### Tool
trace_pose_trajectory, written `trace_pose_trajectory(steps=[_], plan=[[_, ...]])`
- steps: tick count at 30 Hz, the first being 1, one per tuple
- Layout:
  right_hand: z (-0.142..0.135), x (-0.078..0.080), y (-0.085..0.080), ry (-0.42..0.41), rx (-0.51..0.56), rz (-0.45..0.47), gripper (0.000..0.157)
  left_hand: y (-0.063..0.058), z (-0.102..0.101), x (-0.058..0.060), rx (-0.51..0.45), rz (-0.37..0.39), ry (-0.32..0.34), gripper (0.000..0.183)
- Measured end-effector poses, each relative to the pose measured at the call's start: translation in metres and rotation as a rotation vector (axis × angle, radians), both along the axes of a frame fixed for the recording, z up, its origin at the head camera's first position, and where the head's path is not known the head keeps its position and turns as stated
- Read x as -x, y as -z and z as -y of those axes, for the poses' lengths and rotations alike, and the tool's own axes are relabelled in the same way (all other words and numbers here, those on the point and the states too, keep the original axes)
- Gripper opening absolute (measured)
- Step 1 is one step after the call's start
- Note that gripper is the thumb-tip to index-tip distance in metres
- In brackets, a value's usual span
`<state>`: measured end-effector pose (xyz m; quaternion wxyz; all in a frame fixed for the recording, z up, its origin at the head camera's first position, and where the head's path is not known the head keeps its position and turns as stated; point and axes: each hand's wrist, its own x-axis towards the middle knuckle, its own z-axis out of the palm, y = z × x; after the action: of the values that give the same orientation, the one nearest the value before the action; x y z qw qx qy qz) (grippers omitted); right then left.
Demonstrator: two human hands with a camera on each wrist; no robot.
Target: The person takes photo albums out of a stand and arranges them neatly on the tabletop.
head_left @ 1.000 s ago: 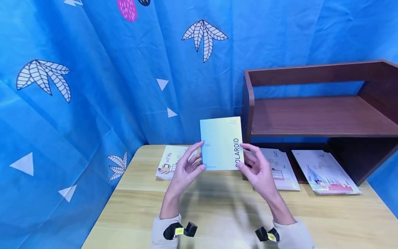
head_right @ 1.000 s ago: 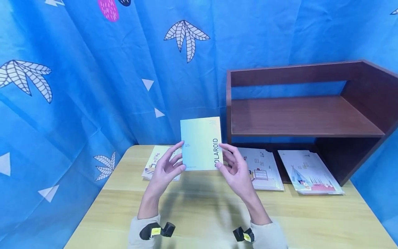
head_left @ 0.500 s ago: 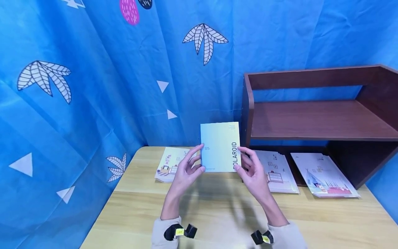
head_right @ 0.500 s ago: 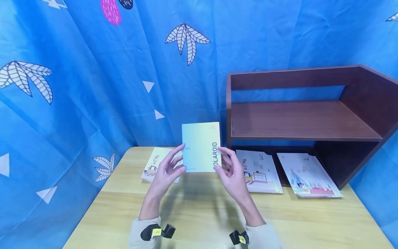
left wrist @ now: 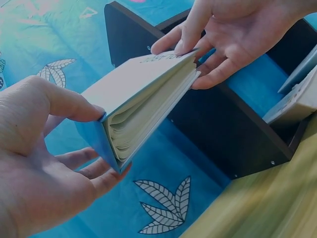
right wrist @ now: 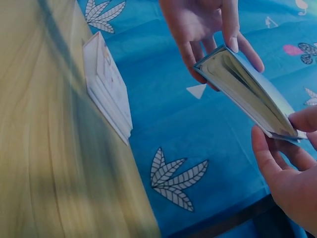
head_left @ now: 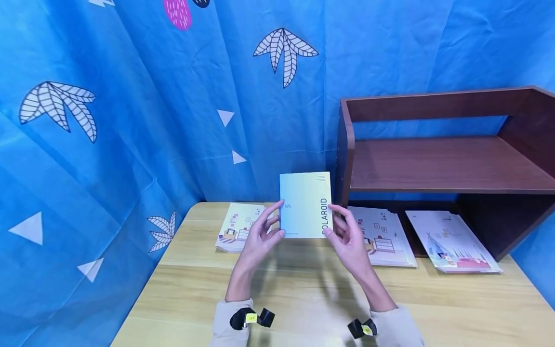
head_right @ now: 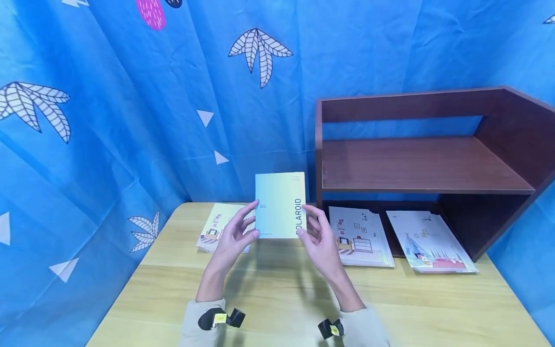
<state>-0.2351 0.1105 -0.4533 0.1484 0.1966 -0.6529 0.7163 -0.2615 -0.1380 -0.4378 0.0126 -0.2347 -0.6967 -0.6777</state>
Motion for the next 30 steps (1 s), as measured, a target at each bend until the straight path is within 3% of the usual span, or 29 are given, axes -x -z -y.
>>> trace_pose_trajectory(steps=[13, 30], plan=[[0.002, 0.005, 0.006, 0.009, 0.004, 0.028, 0.058, 0.006, 0.000, 0.006, -0.033, 0.046, 0.009, 0.064], [0.008, 0.011, 0.022, 0.079, -0.036, 0.084, 0.056, 0.021, 0.004, 0.013, 0.018, 0.118, -0.033, 0.062]])
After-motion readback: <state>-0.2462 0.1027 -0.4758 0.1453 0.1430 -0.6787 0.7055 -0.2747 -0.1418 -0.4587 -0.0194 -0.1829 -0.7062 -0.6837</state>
